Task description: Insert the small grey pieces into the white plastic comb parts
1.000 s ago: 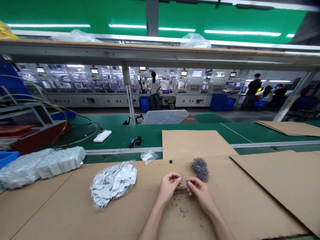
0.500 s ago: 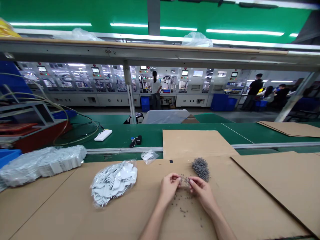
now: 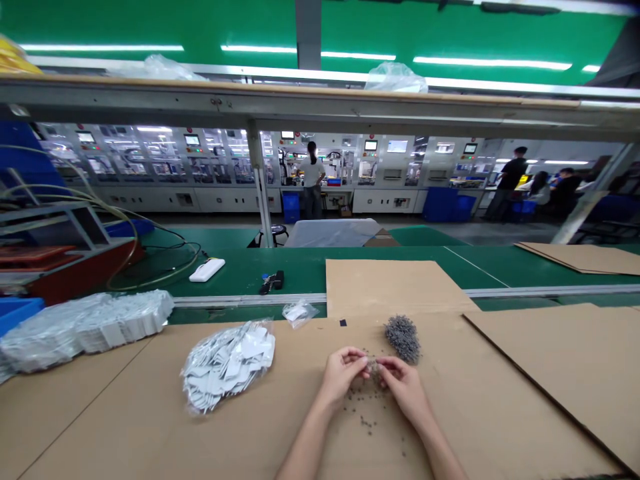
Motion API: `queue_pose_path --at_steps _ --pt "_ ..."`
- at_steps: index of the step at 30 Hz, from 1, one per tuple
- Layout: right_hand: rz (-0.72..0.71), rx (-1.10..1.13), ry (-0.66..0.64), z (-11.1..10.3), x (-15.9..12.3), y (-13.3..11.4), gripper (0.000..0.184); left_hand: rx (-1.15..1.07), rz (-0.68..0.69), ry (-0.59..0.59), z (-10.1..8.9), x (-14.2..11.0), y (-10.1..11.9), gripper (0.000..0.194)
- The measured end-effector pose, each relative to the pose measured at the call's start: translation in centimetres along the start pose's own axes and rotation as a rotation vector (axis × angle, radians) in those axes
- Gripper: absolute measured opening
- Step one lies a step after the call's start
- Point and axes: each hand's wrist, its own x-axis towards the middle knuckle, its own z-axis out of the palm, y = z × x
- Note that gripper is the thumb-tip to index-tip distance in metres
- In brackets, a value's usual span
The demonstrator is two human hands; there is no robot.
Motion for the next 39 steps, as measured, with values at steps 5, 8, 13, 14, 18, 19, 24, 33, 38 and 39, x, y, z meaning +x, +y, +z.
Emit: queue_pose_path --at_steps 5,8,13,14,18,19,24,33,38,39 --pt "0.001 0.083 0.051 -0.5 0.0 0.2 0.027 0.126 0.065 0.067 -0.5 0.0 0.1 0.019" --pt "-0.005 0.137 0.08 -0.7 0.0 0.2 0.028 0.254 0.122 0.059 -0.8 -0.4 0.4 0.013" --pt "0.029 0.099 0.102 -0.8 0.0 0.0 0.03 0.53 0.206 0.013 -0.8 -1.0 0.9 0.014" --pt "0.03 0.052 0.121 -0.8 0.1 0.0 0.03 0.531 0.204 0.008 -0.8 -1.1 0.9 0.015" --pt "-0.056 -0.163 0.152 -0.9 0.1 -0.1 0.029 0.403 0.168 0.014 -0.8 -0.8 0.8 0.013" --pt "-0.091 -0.215 0.146 -0.9 0.0 -0.1 0.027 0.366 0.156 0.018 -0.9 -0.7 0.7 0.012" --pt "-0.227 -0.51 0.117 -1.0 -0.3 -0.2 0.022 0.254 0.109 0.054 -1.1 -0.2 0.2 0.011" --pt "-0.358 -0.59 0.248 -1.1 -0.4 -0.2 0.02 -0.057 -0.016 0.091 -1.1 0.5 0.2 0.029" --pt "-0.339 -0.436 0.125 0.1 -0.8 -1.5 0.023 -0.171 -0.056 0.041 -0.6 0.1 0.6 0.031" --pt "-0.315 -0.397 0.078 0.5 -0.9 -1.8 0.025 -0.188 -0.062 0.025 -0.5 0.0 0.7 0.031"
